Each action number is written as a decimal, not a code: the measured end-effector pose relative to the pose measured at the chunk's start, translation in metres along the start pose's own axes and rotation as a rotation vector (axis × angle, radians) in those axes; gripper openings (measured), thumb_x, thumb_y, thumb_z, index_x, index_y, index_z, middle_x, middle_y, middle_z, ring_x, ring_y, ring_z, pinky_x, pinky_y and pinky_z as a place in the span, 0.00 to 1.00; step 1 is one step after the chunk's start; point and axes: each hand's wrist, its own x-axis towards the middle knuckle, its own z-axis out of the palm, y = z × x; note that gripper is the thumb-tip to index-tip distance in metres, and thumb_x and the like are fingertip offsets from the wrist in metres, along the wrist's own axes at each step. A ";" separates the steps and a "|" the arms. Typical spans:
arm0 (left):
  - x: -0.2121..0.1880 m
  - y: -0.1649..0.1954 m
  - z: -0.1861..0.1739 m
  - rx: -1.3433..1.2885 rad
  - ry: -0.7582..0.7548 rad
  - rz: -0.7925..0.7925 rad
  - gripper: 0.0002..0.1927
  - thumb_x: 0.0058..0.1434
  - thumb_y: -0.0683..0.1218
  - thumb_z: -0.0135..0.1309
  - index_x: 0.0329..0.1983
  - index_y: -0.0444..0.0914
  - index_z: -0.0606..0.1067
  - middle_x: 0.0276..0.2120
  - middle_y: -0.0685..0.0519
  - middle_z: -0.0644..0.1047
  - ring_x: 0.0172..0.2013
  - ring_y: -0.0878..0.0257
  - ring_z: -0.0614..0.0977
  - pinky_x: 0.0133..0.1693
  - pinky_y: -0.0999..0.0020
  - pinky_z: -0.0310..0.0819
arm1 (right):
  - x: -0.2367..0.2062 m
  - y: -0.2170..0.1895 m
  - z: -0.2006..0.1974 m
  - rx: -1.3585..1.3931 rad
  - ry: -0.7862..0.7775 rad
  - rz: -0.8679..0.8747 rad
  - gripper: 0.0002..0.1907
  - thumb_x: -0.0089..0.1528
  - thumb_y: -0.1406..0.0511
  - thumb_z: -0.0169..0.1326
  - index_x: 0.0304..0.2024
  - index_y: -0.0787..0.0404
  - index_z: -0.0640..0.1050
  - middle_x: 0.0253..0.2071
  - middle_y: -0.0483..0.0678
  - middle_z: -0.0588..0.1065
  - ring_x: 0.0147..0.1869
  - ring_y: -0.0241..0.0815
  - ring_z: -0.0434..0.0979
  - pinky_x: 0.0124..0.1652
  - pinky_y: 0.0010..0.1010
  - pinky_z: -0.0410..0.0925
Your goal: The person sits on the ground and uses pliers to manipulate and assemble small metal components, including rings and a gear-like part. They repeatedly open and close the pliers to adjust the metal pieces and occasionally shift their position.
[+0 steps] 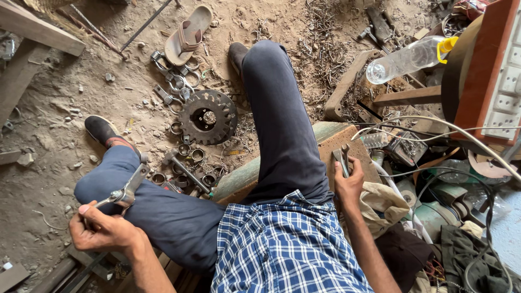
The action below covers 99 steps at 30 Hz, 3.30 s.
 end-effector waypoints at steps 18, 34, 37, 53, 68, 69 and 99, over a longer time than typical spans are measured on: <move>-0.002 -0.007 -0.002 0.007 0.002 -0.016 0.15 0.76 0.42 0.51 0.37 0.24 0.75 0.32 0.46 0.77 0.34 0.60 0.77 0.41 0.65 0.71 | 0.000 -0.004 0.001 0.072 0.042 -0.021 0.17 0.65 0.63 0.59 0.53 0.65 0.75 0.38 0.55 0.79 0.37 0.42 0.79 0.36 0.35 0.71; -0.001 -0.003 -0.001 0.001 0.006 -0.012 0.18 0.79 0.43 0.52 0.35 0.24 0.75 0.31 0.48 0.76 0.33 0.61 0.76 0.39 0.65 0.68 | -0.002 -0.005 0.009 -0.028 0.090 -0.194 0.13 0.67 0.67 0.57 0.53 0.64 0.74 0.35 0.52 0.79 0.30 0.38 0.79 0.25 0.24 0.72; -0.002 -0.001 -0.002 -0.008 -0.003 -0.040 0.18 0.79 0.44 0.52 0.36 0.24 0.74 0.30 0.47 0.74 0.33 0.61 0.74 0.39 0.65 0.67 | -0.004 -0.008 0.008 0.014 0.069 -0.055 0.13 0.66 0.67 0.56 0.52 0.63 0.74 0.33 0.51 0.79 0.27 0.39 0.78 0.22 0.26 0.71; -0.002 -0.005 -0.001 0.001 0.001 -0.004 0.18 0.78 0.44 0.51 0.36 0.24 0.74 0.31 0.47 0.76 0.34 0.60 0.77 0.40 0.66 0.70 | -0.002 -0.004 0.006 -0.168 0.070 -0.188 0.15 0.67 0.65 0.55 0.55 0.62 0.73 0.37 0.52 0.79 0.30 0.38 0.79 0.22 0.32 0.74; -0.002 -0.005 -0.003 -0.026 0.000 -0.046 0.20 0.80 0.46 0.53 0.35 0.24 0.72 0.32 0.48 0.74 0.35 0.61 0.75 0.40 0.64 0.68 | -0.005 -0.013 0.002 -0.585 -0.064 -0.143 0.19 0.71 0.61 0.51 0.65 0.55 0.72 0.36 0.51 0.79 0.26 0.45 0.77 0.23 0.36 0.70; -0.002 -0.006 -0.003 -0.018 -0.007 -0.024 0.19 0.79 0.45 0.52 0.36 0.24 0.72 0.32 0.48 0.74 0.35 0.61 0.75 0.41 0.64 0.70 | -0.005 -0.014 0.002 -0.535 -0.058 -0.133 0.18 0.72 0.62 0.50 0.64 0.56 0.72 0.35 0.51 0.79 0.26 0.46 0.77 0.24 0.36 0.70; -0.004 -0.015 -0.007 0.062 0.006 -0.012 0.22 0.79 0.48 0.51 0.35 0.24 0.73 0.31 0.48 0.73 0.35 0.60 0.75 0.41 0.63 0.69 | 0.005 -0.019 0.016 -0.301 0.138 -0.281 0.13 0.68 0.66 0.56 0.54 0.62 0.74 0.33 0.50 0.80 0.29 0.41 0.80 0.23 0.33 0.70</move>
